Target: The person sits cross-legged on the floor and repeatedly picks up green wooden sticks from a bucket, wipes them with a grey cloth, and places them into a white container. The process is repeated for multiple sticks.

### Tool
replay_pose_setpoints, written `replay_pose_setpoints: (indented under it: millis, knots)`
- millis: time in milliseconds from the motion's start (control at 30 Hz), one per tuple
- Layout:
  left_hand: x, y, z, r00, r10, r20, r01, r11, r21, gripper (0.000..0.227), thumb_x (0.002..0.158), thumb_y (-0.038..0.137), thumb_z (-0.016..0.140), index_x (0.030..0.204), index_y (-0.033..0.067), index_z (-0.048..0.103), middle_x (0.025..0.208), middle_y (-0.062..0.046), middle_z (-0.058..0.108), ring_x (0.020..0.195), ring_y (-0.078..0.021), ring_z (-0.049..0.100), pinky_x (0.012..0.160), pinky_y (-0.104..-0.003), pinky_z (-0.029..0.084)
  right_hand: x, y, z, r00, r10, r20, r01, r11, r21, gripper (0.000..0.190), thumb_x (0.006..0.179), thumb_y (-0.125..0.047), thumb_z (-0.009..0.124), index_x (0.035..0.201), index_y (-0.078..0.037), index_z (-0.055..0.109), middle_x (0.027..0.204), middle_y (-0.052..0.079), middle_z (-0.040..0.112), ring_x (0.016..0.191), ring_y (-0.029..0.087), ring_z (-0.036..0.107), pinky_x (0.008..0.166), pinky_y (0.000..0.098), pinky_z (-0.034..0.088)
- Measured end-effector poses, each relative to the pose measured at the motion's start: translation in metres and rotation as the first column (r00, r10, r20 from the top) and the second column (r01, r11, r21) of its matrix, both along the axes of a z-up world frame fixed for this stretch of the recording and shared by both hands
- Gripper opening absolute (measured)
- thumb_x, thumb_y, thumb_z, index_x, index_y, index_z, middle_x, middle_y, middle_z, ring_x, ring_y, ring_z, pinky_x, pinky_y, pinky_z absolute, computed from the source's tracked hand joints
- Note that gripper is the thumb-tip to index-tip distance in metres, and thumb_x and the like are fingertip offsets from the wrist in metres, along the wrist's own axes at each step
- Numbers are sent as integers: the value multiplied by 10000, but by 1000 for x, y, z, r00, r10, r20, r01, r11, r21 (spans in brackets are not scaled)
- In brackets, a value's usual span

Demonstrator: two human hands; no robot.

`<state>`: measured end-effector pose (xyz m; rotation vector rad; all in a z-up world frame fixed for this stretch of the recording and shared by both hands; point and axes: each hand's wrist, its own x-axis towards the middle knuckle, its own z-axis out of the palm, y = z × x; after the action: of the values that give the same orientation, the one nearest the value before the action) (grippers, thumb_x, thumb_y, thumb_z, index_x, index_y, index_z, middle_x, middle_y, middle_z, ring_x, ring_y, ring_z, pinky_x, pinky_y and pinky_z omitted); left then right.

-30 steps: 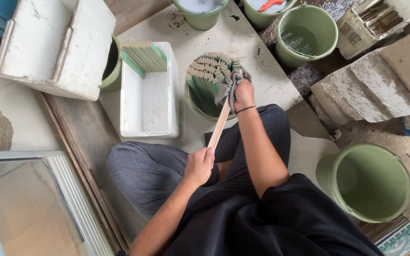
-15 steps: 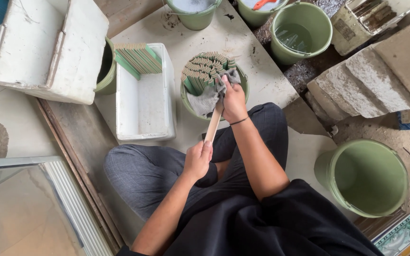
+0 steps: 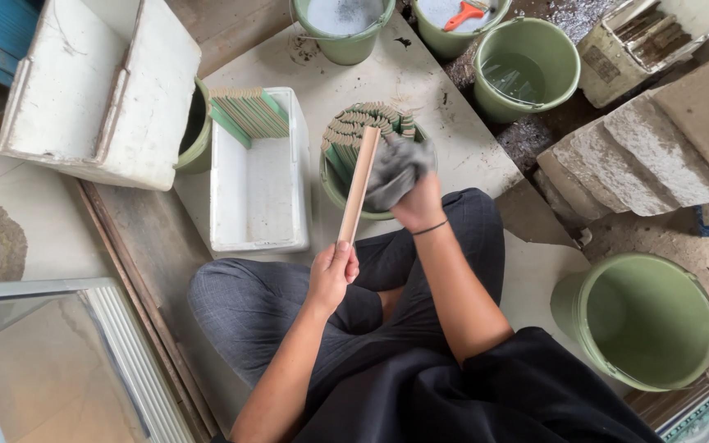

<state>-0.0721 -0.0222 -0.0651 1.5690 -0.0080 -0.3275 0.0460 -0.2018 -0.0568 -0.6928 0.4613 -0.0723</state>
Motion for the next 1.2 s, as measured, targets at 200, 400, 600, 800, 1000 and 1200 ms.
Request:
replay_pose_setpoints:
  millis: [200, 400, 600, 800, 1000, 1200]
  knots:
    - [1, -23, -20, 988, -146, 46, 131, 964, 233, 477, 1126, 342, 393, 752, 131, 601, 552, -37, 605, 579, -239, 616, 631, -357, 523, 20, 7, -113, 999, 38, -6, -38, 944, -327, 460, 1021, -441, 654, 949, 9, 717, 864, 126, 743, 807, 222, 739, 765, 387, 627]
    - [16, -19, -12, 988, -35, 153, -10, 959, 285, 535, 1110, 255, 360, 632, 146, 574, 509, -14, 574, 519, -241, 557, 600, -335, 496, -22, 32, -37, 975, 189, 119, -98, 840, -534, 404, 1053, -346, 607, 1064, 48, 696, 985, 147, 725, 959, 204, 660, 913, 430, 561]
    - [36, 18, 118, 861, -415, -294, 496, 814, 303, 306, 1026, 114, 468, 1014, -77, 707, 855, -268, 761, 757, -298, 728, 797, -431, 578, -36, 0, -61, 915, 375, 150, -79, 529, -845, 344, 1110, -212, 501, 1097, 72, 695, 1062, 172, 716, 1073, 167, 587, 994, 486, 511]
    - [69, 3, 87, 943, 171, 286, -161, 985, -60, 461, 1118, 280, 411, 1447, -37, 348, 1069, -180, 741, 1025, -250, 722, 920, -417, 613, -80, 48, 51, 796, 585, -160, -287, 132, -949, 337, 1000, -375, 625, 1045, -57, 729, 952, 162, 768, 985, 367, 729, 789, 496, 589]
    - [94, 1, 82, 837, 540, -94, -496, 672, -550, 289, 1106, 383, 463, 1245, 134, 508, 610, 55, 295, 438, -103, 366, 348, -247, 341, -107, 43, 3, 822, 559, -108, 44, -252, -967, 266, 916, -201, 675, 747, 3, 701, 611, 191, 677, 610, 438, 683, 551, 503, 549]
    - [106, 43, 85, 867, 464, -179, -417, 483, -770, 535, 1033, 650, 337, 1206, 189, 545, 575, 82, 236, 426, -75, 274, 409, -226, 296, -105, 25, 0, 858, 511, 52, 164, -176, -971, 181, 809, -99, 669, 677, 19, 630, 545, 244, 596, 613, 518, 621, 506, 580, 470]
